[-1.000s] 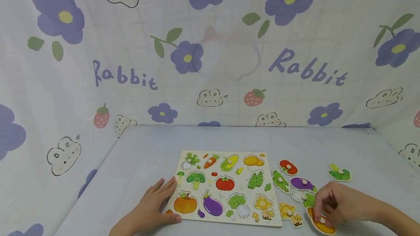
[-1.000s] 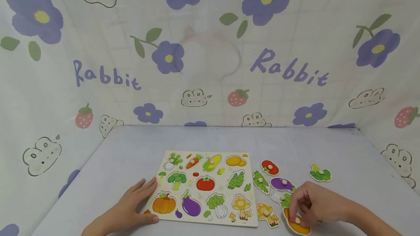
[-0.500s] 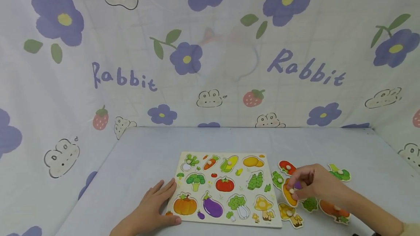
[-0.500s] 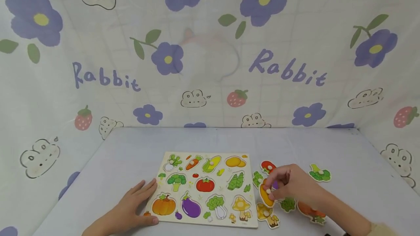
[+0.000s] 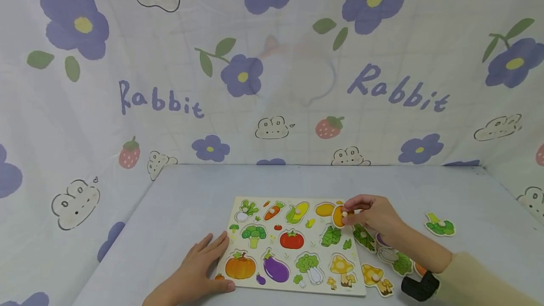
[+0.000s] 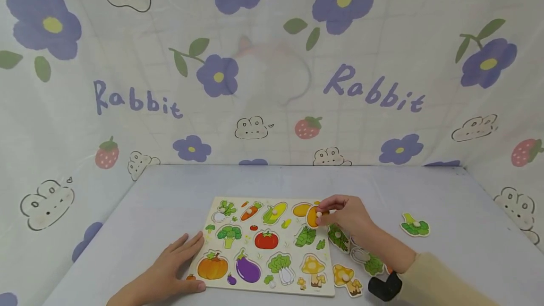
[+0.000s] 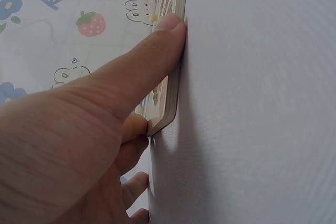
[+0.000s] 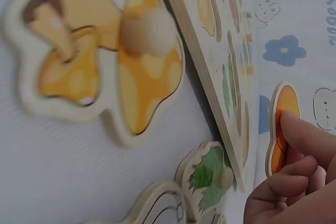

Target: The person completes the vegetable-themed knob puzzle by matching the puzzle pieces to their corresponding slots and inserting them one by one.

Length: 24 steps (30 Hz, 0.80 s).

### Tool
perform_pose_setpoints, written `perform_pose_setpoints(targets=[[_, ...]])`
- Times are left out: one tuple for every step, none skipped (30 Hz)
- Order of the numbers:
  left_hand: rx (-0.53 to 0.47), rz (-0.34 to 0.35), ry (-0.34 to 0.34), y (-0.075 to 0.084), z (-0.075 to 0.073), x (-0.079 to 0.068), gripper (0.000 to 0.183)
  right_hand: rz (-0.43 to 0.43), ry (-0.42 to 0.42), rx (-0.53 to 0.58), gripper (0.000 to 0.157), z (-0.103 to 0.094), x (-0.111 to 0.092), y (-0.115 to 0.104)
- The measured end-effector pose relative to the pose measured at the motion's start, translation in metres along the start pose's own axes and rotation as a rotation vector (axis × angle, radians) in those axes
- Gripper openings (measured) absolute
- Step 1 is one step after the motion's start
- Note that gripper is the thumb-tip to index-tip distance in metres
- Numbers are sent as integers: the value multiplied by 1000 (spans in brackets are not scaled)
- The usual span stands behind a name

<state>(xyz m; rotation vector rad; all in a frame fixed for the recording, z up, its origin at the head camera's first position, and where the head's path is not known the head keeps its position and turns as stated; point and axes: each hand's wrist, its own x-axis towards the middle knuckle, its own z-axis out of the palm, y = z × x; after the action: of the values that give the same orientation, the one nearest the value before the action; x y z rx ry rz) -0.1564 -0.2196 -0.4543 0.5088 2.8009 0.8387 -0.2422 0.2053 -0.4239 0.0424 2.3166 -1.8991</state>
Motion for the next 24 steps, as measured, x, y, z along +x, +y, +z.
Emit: perform_pose_setpoints(targets=[[-1, -1, 0, 0, 0, 0, 104, -3, 12, -19, 33, 3, 2, -1], [-2, 0, 1, 0, 0, 0, 104, -6, 22, -39, 33, 7, 4, -2], [-2, 0, 1, 0, 0, 0, 103, -10, 30, -58, 34, 10, 5, -3], [-3, 2, 3, 0, 0, 0, 103, -12, 39, -75, 33, 12, 8, -3], [-3, 3, 4, 0, 0, 0, 103, -15, 46, -82, 33, 15, 10, -3], [-4, 5, 6, 1, 0, 0, 103, -23, 51, -96, 33, 17, 12, -2], [-6, 8, 7, 1, 0, 0, 103, -26, 59, -106, 33, 20, 14, -2], [-5, 11, 8, 1, 0, 0, 103, -29, 64, -114, 32, 22, 15, -2], [-6, 14, 8, 1, 0, 0, 103, -34, 71, -126, 32, 24, 16, -1], [-8, 16, 7, 1, 0, 0, 103, -37, 76, -132, 31, 26, 18, -1], [-8, 18, 6, 1, 0, 0, 103, -41, 79, -138, 30, 28, 18, -1], [-8, 20, 5, 1, 0, 0, 103, -44, 85, -147, 30, 30, 19, -1], [-7, 21, 5, 1, 0, 0, 103, -41, 93, -149, 30, 32, 20, -1], [-5, 22, 5, 1, -1, -1, 103, -37, 99, -155, 31, 33, 21, -1], [-6, 23, 5, 1, -1, -1, 103, -33, 107, -159, 31, 34, 22, -1], [-6, 23, 6, 2, -1, -1, 103, -24, 115, -160, 32, 35, 24, 0], [-5, 23, 8, 2, -1, -1, 103, -15, 126, -168, 32, 35, 25, 0], [-6, 22, 9, 2, -1, -1, 103, -6, 137, -177, 32, 36, 27, 1], [-6, 23, 10, 2, -1, -1, 103, 2, 146, -187, 32, 36, 29, 2], [-5, 25, 12, 2, -1, -1, 103, 9, 155, -197, 31, 36, 31, 2], [-7, 28, 12, 2, -1, -2, 103, 11, 161, -203, 31, 36, 32, 3], [-10, 30, 13, 2, -2, -2, 103, 13, 167, -209, 30, 36, 33, 4], [-14, 33, 14, 2, -2, -2, 103, 12, 170, -215, 30, 36, 34, 4], [-15, 37, 16, 2, -2, -2, 103, 10, 171, -217, 30, 36, 35, 5]])
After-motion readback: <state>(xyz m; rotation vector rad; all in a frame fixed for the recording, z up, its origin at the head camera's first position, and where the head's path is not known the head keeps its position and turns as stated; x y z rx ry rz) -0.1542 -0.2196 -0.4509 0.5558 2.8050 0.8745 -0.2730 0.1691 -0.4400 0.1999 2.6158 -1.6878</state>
